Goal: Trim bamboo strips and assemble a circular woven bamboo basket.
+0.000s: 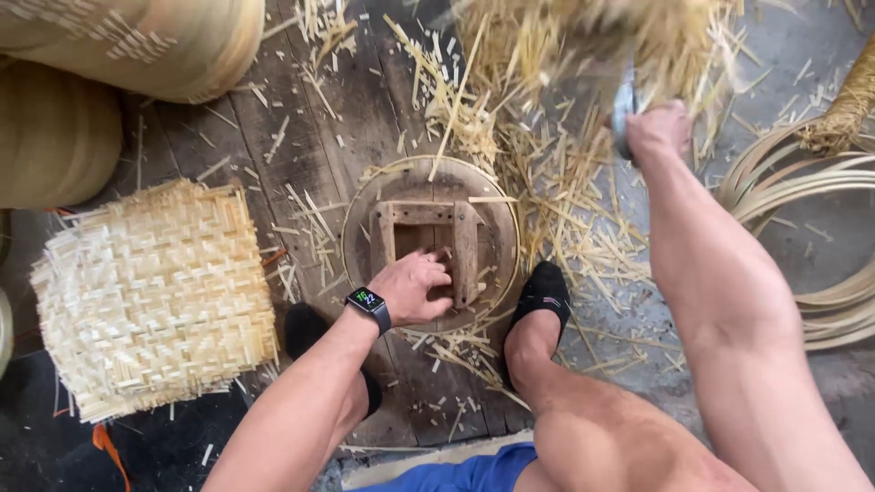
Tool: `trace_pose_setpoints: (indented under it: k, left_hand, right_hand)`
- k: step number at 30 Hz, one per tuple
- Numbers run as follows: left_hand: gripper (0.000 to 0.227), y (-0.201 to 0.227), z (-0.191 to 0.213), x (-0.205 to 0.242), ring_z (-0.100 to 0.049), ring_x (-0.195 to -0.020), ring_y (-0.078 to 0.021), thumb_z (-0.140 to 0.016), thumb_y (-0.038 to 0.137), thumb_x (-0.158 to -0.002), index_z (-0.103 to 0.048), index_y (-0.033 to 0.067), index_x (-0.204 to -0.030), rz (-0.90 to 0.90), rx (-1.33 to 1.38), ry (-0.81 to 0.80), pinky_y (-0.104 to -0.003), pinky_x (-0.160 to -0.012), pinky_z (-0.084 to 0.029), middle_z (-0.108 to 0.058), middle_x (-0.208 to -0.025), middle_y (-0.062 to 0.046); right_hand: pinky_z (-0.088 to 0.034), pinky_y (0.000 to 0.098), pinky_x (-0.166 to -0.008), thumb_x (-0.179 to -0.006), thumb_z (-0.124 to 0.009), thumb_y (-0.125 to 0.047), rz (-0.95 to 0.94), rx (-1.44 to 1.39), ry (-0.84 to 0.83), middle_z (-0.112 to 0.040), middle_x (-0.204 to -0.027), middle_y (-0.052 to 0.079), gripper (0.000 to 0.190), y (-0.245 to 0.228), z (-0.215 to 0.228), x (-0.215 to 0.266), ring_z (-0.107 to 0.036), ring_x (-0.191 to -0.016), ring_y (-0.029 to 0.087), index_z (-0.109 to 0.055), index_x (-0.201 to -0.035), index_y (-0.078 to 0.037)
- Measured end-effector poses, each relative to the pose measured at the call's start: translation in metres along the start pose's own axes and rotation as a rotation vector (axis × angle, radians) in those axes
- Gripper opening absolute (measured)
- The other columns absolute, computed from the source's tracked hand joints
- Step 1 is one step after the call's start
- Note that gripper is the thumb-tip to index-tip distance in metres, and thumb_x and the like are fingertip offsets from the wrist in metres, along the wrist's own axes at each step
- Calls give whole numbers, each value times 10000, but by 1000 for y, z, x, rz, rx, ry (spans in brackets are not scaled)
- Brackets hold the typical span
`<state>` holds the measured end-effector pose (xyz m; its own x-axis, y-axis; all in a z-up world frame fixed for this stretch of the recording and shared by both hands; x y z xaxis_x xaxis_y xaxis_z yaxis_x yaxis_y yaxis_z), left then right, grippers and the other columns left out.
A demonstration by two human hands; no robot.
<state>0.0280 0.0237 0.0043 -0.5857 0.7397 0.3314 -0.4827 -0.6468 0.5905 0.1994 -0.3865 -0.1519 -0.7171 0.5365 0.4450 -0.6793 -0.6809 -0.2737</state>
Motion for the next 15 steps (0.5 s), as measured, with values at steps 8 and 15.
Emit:
trace_pose_setpoints:
  k: [8, 15]
  left_hand:
    - [265, -89, 48, -50, -705, -928, -256, -679, 375, -963, -767, 133, -1024, 365, 53, 752, -419, -819, -566, -760, -1012, -84]
    - [501, -131, 31, -135, -683, -861, -281, -630, 579, -1006, -844, 143, -883, 860, 302, 138, -455, -952, -507, -689, -766, -92]
  right_hand:
    - [-605, 449, -840, -789, -835, -332, -140, 3, -233, -709, -1049, 177, 445, 66, -29, 76, -719, -940, 292, -694, -1077, -24]
    - [-577, 310, -822, -889, -769, -303, 85, -348, -564, -692, -1100, 71, 356, -28, 8, 214, -689, -942, 166, -702, -1172, -98]
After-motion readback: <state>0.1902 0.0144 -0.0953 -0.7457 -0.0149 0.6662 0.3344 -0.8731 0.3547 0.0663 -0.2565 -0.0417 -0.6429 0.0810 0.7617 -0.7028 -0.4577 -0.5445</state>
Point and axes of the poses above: each hand's wrist, its own x-axis away from the middle knuckle, its own z-axis out of the back of the hand, y = z × x, the point moved 3 cm from there along -x, towards the middle knuckle
